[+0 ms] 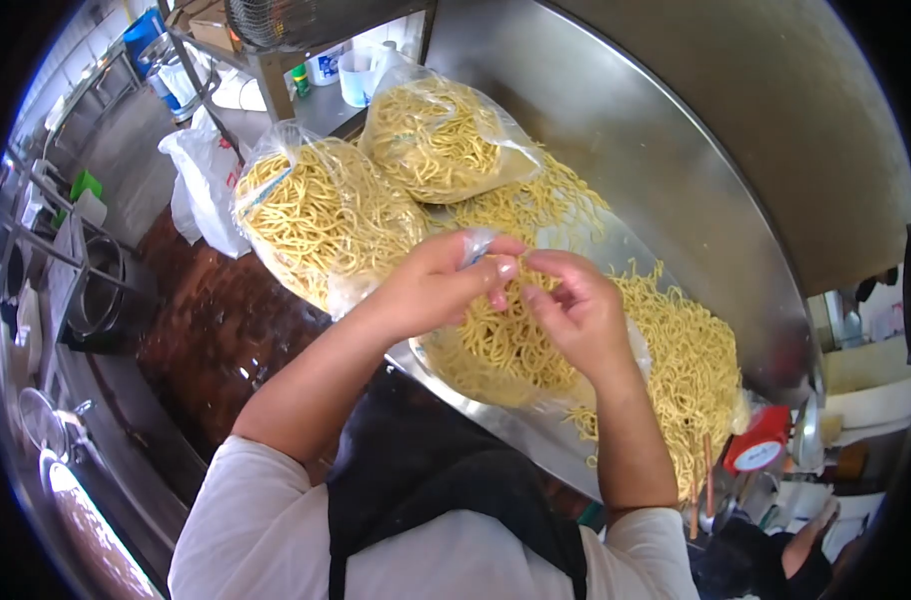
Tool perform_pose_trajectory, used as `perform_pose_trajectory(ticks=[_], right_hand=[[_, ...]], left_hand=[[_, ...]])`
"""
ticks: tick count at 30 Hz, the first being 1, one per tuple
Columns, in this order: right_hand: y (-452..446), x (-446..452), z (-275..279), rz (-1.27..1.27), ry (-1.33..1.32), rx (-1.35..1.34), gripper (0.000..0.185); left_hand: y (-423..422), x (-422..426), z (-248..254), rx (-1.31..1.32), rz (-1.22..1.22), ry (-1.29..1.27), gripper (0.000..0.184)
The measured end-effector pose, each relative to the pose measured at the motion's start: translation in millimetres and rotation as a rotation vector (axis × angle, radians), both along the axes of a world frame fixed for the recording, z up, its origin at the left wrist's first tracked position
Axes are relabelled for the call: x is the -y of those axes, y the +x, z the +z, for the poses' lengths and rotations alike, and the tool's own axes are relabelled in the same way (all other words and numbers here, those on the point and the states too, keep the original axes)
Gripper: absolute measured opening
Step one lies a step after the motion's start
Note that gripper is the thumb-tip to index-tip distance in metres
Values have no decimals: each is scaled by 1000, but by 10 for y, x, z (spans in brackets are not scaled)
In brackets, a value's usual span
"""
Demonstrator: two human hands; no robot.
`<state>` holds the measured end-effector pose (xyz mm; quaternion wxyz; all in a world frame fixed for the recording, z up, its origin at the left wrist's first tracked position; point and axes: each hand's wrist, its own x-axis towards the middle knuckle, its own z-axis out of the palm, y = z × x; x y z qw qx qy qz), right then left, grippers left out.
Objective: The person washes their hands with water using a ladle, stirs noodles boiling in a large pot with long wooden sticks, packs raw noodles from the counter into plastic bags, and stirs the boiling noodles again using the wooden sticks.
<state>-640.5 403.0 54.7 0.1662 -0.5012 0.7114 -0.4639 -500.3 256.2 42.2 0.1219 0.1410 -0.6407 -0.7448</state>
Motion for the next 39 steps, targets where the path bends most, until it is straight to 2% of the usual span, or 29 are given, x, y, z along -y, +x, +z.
perform_pose_trajectory(ticks=[2,5,7,9,11,14,16,18,21,22,24,26,28,30,32,35,39], right_hand=[[-231,-184,-138,-122,20,76,26],[-612,-622,-420,-334,108,-121,29],[-710,-966,-635,-429,206,-549,29],[-716,-1319,-721,-397,403,-458,31],[-713,-1579,-743,-226,664,159,33],[-554,-1494,-646,-460,376,468,27],[-357,-1157,-392,-412,143,505,21],[42,-740,-123,-209,25,284,10],[222,-502,231,-12,137,-604,13],[164,-543,345,55,218,-436,14],[-118,-713,519,213,384,-99,16],[-394,-614,470,-16,313,-56,20],[-688,-199,225,-160,224,66,24],[-1061,244,-369,-83,191,30,36],[-1020,452,-732,-4,390,-61,49],[-800,673,-1099,168,495,-21,51],[-799,920,-702,270,747,-82,37]], left_hand=[[87,34,-31,55,-11,-46,34],[214,129,-137,114,46,-4,34],[292,188,-221,61,53,111,35],[313,207,-241,11,34,238,37],[242,109,-252,-2,-17,169,41],[-28,-202,-414,-29,-175,77,46],[-232,-493,-431,0,-259,36,45],[-386,-757,-393,69,-291,8,41],[-433,-840,-469,-131,-336,494,45],[-391,-827,-499,-53,-304,348,37],[-280,-842,-661,-10,-411,321,29],[-175,-857,-560,73,-449,291,16],[-98,-922,-620,39,-427,140,17],[-39,-895,-587,57,-454,20,17],[76,-844,-603,63,-467,-57,19],[245,-698,-579,75,-503,-102,25],[405,-709,-633,31,-481,-90,27]])
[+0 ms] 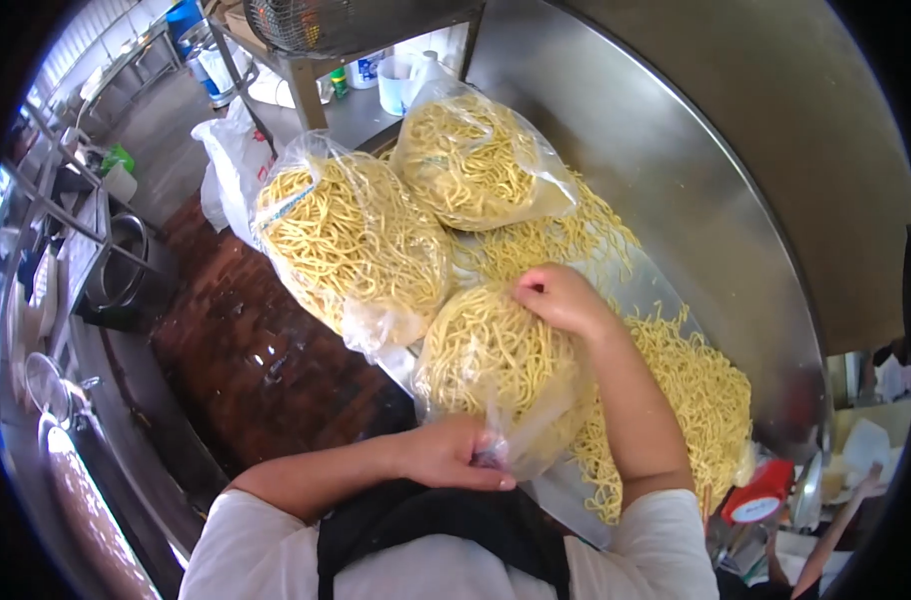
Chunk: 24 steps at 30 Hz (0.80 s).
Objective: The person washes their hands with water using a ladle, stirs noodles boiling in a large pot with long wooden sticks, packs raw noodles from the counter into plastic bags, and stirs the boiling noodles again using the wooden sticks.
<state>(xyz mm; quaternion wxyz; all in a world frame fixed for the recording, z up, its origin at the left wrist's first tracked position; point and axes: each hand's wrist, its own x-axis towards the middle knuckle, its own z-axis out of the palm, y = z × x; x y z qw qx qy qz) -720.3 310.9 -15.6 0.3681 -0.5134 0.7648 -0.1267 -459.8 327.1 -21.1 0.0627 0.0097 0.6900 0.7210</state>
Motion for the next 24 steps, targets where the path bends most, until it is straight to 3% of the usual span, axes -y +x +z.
perform_pose_trajectory(ticks=[2,6,7,11,13,15,18,21,23,24], right_hand=[[-122,171,101,-9,120,-36,31],[-382,616,-683,453,-337,-391,23],[-377,704,-769,528,-256,-475,31],[-961,570,-1345,296,-410,-547,48],[-1257,233,-1580,65,-361,-492,47],[-1308,-126,-1435,34,-202,-485,43],[-1391,-138,-917,411,344,-422,41],[-1518,588,-504,48,327,-345,42],[-1863,985,-912,4,-251,-769,44],[-2090,1245,-1245,-37,-429,-802,40]], left_hand=[[34,-11,-40,41,-22,5,28],[56,-19,-264,-4,10,-45,29],[46,3,-204,-9,48,-20,29],[37,42,-325,-29,92,-46,29],[16,75,-324,0,94,30,29],[26,143,-287,46,65,90,30],[17,203,-245,94,47,170,30],[-8,177,-390,57,80,184,30],[2,128,-499,96,74,138,31],[-12,138,-550,118,74,112,31]])
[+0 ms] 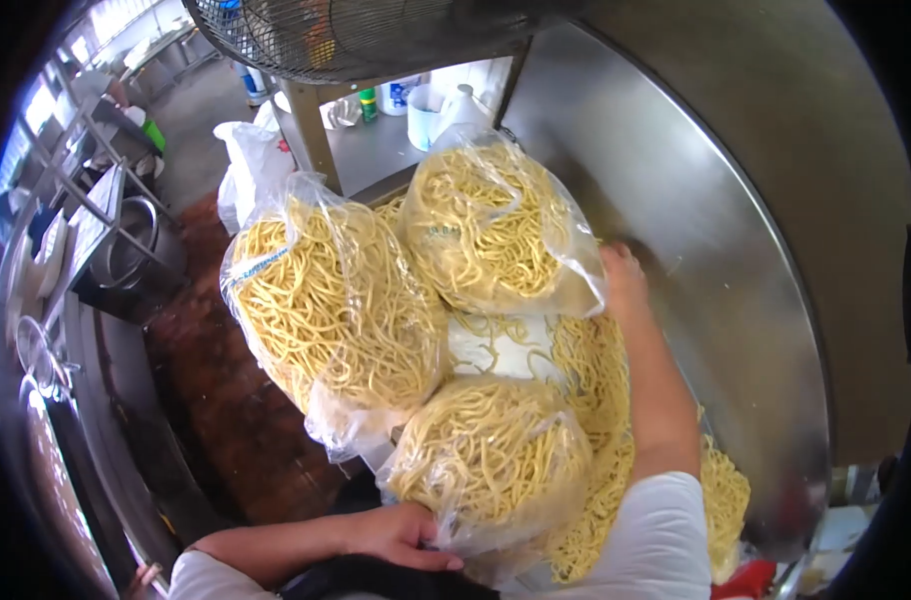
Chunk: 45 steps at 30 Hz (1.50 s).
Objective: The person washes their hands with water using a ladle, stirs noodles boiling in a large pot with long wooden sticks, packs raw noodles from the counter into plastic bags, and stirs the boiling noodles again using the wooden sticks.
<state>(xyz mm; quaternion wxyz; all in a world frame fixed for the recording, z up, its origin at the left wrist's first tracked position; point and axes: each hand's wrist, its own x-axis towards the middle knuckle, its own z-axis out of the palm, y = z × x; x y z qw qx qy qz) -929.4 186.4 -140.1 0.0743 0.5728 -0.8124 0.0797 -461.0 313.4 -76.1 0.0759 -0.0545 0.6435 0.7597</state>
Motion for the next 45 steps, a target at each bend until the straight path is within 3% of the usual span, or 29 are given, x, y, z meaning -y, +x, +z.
perform_pose_trajectory(ticks=[2,4,7,9,11,14,16,18,21,23,24,25,27,29,33,37,39,42,44,45], right_hand=[[-291,467,-493,40,-195,280,35],[-369,733,-825,63,-196,906,32],[-176,496,-1081,185,-244,1436,28],[206,-27,-738,267,-326,750,23],[529,-683,-572,194,-52,127,27],[744,-1696,-385,119,-88,231,33],[674,-2278,-347,-11,-54,253,34],[601,-2687,-243,-129,95,303,36],[784,-2959,59,-218,157,264,42],[1021,-3085,220,-281,39,256,47],[1169,-3172,262,-330,-74,279,49],[1317,-3295,299,-378,-184,300,51],[1616,-3598,436,-432,-183,274,53],[1775,-3950,474,-474,-174,268,55],[1976,-4837,408,-650,-144,354,56],[2076,-5403,330,-826,-158,439,55],[2096,-5567,252,-858,-153,441,58],[2159,-5642,236,-767,-73,363,61],[2211,-5686,297,-793,54,351,64],[2218,-5698,311,-804,117,344,66]], left_hand=[[-23,50,-15,60,-31,-93,33],[3,-7,-78,48,51,-60,34],[39,-5,-131,96,76,-18,32],[-17,59,-71,71,87,27,30],[-43,47,-69,88,118,36,34],[-60,84,-110,82,105,46,37],[-79,72,-13,185,144,280,36],[-53,68,-40,148,49,210,33],[-239,169,469,168,-100,170,28],[-466,165,844,34,-8,333,23],[-620,104,1042,-12,184,399,20],[-823,115,1106,-130,258,295,20],[-1213,207,1496,-129,322,225,20],[-1574,191,1695,-200,389,350,20],[-2228,287,2107,-437,324,377,27],[-2941,649,2528,-406,220,382,25],[-3269,787,2501,-302,220,319,28],[-3511,730,2158,-54,472,297,26],[-3810,1037,1401,75,406,228,31],[-3857,1140,1065,-57,433,232,28]])
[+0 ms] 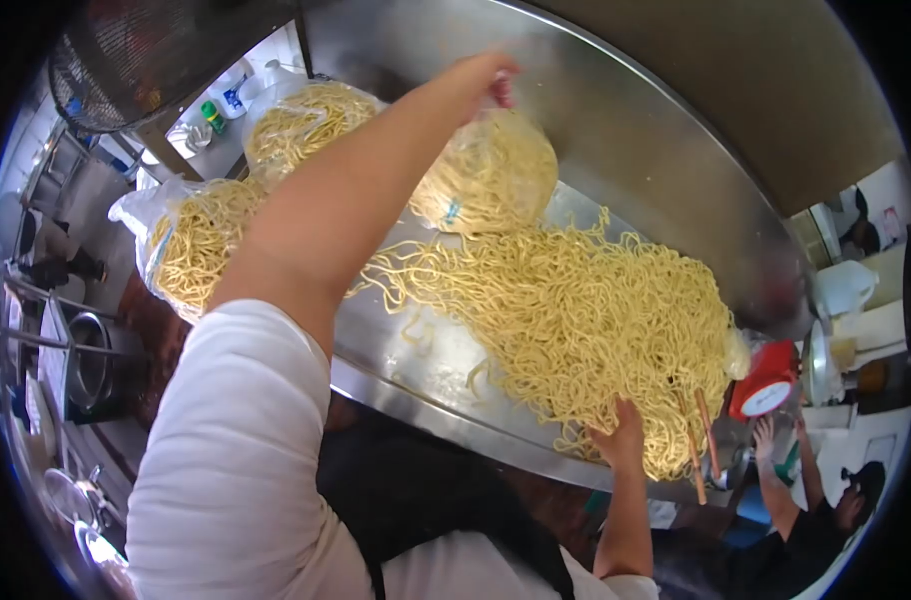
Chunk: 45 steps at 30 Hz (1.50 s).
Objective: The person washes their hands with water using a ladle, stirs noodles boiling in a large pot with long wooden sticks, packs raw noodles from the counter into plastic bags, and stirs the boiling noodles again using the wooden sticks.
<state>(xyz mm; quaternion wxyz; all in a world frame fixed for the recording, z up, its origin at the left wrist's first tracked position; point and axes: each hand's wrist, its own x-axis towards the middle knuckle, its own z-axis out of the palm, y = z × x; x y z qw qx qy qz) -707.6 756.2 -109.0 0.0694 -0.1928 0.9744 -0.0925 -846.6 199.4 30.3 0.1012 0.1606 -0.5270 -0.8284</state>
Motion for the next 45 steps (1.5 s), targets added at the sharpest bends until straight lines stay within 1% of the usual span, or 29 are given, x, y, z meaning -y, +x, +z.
perform_pose_trajectory(ticks=[1,3,6,8,10,11,12,13,14,16,19,20,22,23,24,25,27,28,30,31,32,34,36,39,40,43,45], right_hand=[[-6,-57,-30,-35,-88,44,65],[-77,-274,-93,-107,-253,136,63],[-353,-646,-63,-215,-298,-80,56],[-467,-808,130,-317,-131,-263,48],[-728,-1347,-26,-481,53,-225,54],[-791,-1453,-11,-537,147,-187,58],[-853,-1550,15,-589,243,-149,63],[-919,-1617,33,-639,338,-111,67],[-981,-1630,53,-654,384,-117,70],[-1081,-1633,56,-701,468,-122,77],[-1190,-1704,12,-668,577,-190,77],[-1200,-1785,-46,-654,582,-264,77],[-1262,-1874,51,-620,457,68,75],[-1307,-1871,154,-597,391,231,74],[-1238,-1642,290,-552,284,216,68],[-1220,-1686,255,-555,285,198,66],[-1177,-1804,192,-559,291,157,62],[-1182,-1813,207,-518,382,114,68],[-1183,-1823,359,-514,274,104,72],[-1164,-1739,523,-516,216,96,73],[-1234,-1656,771,-522,205,199,75],[-1312,-1613,1014,-394,80,189,73],[-1401,-1450,1242,-408,-29,334,75],[-1468,-761,1672,-447,235,558,75],[-1452,-739,1669,-417,254,482,75],[-1430,-675,1726,-293,303,487,83],[-1381,-637,1783,-320,333,522,83]], left_hand=[[9,89,-197,-126,41,-22,26],[193,165,-208,71,60,9,38],[694,-146,68,290,265,-423,55],[1031,-492,-22,117,309,-425,77],[1265,-1061,-515,-39,487,-925,89],[1418,-1400,-713,-173,423,-1086,89],[1596,-1765,-772,-99,220,-1258,90],[1671,-1997,-852,-205,-126,-1309,86],[1660,-2261,-1000,-241,-402,-1372,82],[1642,-2662,-1146,-396,-736,-1398,78],[1371,-3147,-1242,-470,-1015,-1602,74],[1231,-3267,-1271,-434,-1051,-1625,73],[972,-3432,-1314,-356,-1118,-1661,71],[854,-3455,-1369,-260,-1075,-1646,69],[720,-3446,-1455,-165,-1030,-1630,68],[607,-3417,-1535,-75,-984,-1611,66],[435,-3333,-1674,-27,-877,-1604,61],[361,-3276,-1697,4,-814,-1595,59],[256,-3128,-1705,36,-792,-1604,51],[241,-3064,-1695,47,-781,-1613,48],[288,-2990,-1670,12,-703,-1601,37],[381,-2876,-1711,-29,-696,-1561,34],[494,-2754,-1765,-57,-665,-1526,32],[754,-2559,-1789,-45,-622,-1489,33],[829,-2475,-1769,-15,-621,-1483,33],[1073,-2226,-1793,72,-576,-1453,33],[1277,-2036,-1858,91,-491,-1465,33]])
